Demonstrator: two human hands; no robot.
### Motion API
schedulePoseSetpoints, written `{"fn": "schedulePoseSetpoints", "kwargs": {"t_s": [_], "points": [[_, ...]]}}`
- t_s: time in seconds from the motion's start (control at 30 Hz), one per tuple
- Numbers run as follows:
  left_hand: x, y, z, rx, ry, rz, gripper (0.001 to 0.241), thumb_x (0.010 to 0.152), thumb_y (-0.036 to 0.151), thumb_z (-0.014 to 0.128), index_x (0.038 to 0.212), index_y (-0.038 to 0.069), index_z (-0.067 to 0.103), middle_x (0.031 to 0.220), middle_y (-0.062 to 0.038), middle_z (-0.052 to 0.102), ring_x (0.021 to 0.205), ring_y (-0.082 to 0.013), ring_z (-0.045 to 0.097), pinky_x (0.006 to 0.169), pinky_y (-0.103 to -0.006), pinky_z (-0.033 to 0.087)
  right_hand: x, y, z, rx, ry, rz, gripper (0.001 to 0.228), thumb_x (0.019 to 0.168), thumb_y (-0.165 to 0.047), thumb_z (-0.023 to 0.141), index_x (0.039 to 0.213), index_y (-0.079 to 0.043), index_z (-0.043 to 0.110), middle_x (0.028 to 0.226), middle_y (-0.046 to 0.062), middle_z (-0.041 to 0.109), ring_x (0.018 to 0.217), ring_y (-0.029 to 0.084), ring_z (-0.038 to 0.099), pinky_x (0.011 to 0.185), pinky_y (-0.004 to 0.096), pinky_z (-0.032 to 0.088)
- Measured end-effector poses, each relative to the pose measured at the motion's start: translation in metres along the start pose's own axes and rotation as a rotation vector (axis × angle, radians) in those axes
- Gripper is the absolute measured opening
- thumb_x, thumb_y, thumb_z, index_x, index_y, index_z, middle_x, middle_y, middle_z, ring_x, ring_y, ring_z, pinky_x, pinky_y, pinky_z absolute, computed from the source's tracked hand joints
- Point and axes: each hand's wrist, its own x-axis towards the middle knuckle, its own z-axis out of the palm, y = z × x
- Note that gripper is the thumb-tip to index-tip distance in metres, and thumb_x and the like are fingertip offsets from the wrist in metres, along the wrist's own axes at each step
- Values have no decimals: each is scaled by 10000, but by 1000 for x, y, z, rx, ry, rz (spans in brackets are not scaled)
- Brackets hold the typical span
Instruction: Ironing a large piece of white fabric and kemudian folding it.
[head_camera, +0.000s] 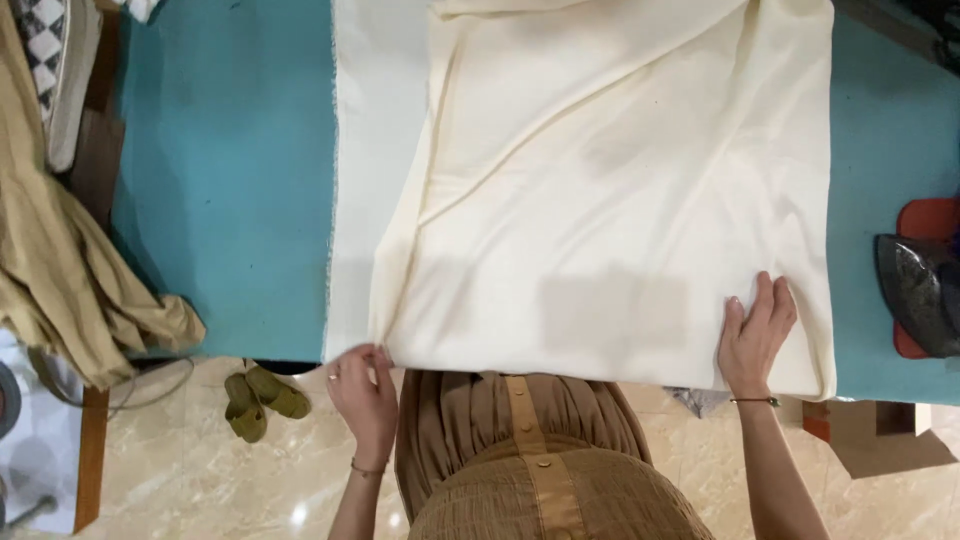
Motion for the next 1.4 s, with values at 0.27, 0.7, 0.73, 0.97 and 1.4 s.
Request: {"fn": "schedulePoseSetpoints", "kwargs": {"t_s": [0.27,0.7,0.73,0.97,1.4], "points": [[27,-44,-22,-535,-79,-552,204,1110,214,504,1143,18,548,817,-76,620,659,-140,495,568,-303,389,2,19,5,89,60,-116,563,1159,-267,501,1613,25,340,1617,331,314,1486,482,296,1245,590,230],[44,-48,-13,120,206,-173,152,1059,238,743,1048,95,690,1019,-75,664,1003,-321,579,817,-442,385,-15,64,-2,77,60,-179,576,1107,-234,542,1588,33,372,1621,337,317,1506,504,279,1245,609,219],[45,-49,-9,84,210,-196,152,1038,222,747,1071,88,684,1014,-70,654,996,-314,574,828,-450,383,-16,66,-3,69,65,-179,566,1105,-233,547,1584,22,386,1620,333,322,1506,502,278,1245,609,226],[77,-25,9,145,330,17,170,968,165,762,1103,88,690,1119,-112,644,1098,-317,554,933,-469,375,-19,62,-9,85,52,-163,539,1088,-245,570,1536,22,434,1579,344,337,1463,503,313,1203,621,256],[223,31,55,-53,292,265,159,971,255,760,993,107,707,1062,-97,666,1080,-315,565,925,-479,385,81,-36,4,173,96,-259,533,1069,-176,618,1531,34,451,1586,346,360,1460,491,338,1225,549,285]]}}
